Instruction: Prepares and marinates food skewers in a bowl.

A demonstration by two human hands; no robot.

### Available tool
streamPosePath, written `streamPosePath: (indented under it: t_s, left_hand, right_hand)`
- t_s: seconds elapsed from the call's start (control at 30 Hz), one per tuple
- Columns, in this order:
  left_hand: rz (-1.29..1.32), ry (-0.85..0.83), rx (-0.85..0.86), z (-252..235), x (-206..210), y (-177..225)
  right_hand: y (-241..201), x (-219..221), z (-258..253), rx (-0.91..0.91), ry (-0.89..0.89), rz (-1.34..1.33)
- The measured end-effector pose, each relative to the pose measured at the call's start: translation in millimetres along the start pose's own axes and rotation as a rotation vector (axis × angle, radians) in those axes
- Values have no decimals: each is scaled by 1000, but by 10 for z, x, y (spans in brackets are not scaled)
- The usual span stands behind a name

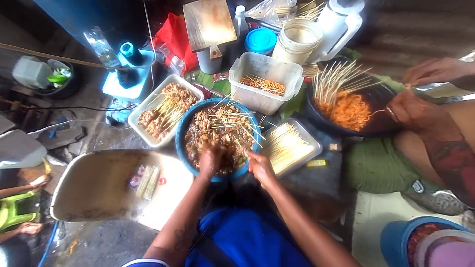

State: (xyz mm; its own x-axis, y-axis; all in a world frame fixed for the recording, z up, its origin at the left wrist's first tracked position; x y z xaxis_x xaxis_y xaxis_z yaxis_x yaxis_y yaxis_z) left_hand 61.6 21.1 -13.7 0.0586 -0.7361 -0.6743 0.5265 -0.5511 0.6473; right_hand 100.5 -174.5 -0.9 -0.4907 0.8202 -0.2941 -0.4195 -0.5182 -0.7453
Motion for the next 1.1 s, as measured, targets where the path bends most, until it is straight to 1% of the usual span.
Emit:
streamPosePath:
  t_s: [0.07,0.13,0.17,0.23,0.27,0.33,0.37,0.43,0.47,0.53,0.63,0.7,0.73,0.77,0.8,0.87,0.93,1.0,1.03,1.1]
  left_hand:
    - [-22,-130,77,153,329,137]
    - [-38,-218,80,289,421,229]
    - [-61,-207,61,278,417,198]
    - [-90,-140,15,170,268,160]
    - [-112,-110,18,88,187,144]
    - [-169,-75,112,-107,138,98]
    - [-222,-114,136,-186,172,62]
    - [-295,-213,69,-313,252,-76]
    - [-248,-213,21,-363,226,-111]
    - [-61,-154,-36,-388,97,-115]
    - [277,-34,-33,-327,-54,-190]
    - [480,16,-77,-256,-121,-223]
    - [550,38,-98,-227,-159,-214]
    - [566,55,-107,-212,-199,-203]
    - [506,76,-97,-206,-250,-189]
    - [265,102,-53,-226,-348,-116]
    - [46,63,22,-271,-258,-38]
    - [-122,-64,55,-284,13,-53]
    - [-179,-160,26,-239,145,-68]
    - [-244,-276,-30,-87,289,-42]
  right_hand:
    - [-24,7,1,-3,-2,8]
    - [-32,-13,2,0,8,1]
    - [-26,-21,0,6,12,-3]
    - [-11,-36,-5,8,20,-8]
    - [2,-37,4,8,22,-10]
    - [28,-23,13,-1,21,-11]
    - [48,-15,18,1,14,-6]
    - [62,-6,36,3,2,29]
    - [50,-13,33,4,3,47]
    - [15,-33,43,3,-1,82]
    - [-52,12,38,-35,-25,116]
    - [-78,54,13,-80,-40,142]
    - [-74,70,-10,-105,-44,164]
    - [-74,88,-23,-128,-48,178]
    - [-78,101,-23,-140,-48,193]
    - [-98,107,-10,-127,-55,209]
    - [-88,100,-16,-125,-51,205]
    - [-46,110,-27,-129,-53,205]
    - [-31,114,-28,-132,-60,207]
    - [-47,90,-31,-134,-57,200]
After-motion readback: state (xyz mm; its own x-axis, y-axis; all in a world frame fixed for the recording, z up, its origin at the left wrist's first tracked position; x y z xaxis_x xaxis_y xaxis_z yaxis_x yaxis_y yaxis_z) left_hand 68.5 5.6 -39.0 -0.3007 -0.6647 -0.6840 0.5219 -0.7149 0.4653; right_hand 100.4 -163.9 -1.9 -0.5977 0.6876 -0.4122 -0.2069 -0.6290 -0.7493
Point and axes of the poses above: each hand's wrist, its own z-axis away from the middle knuckle, its own x-axis out of the palm, y = z × x, the point moved 6 cm from there along -z, towards the middle knuckle, and after that the axes turned 2 degrees about y, right-handed, at the moved point
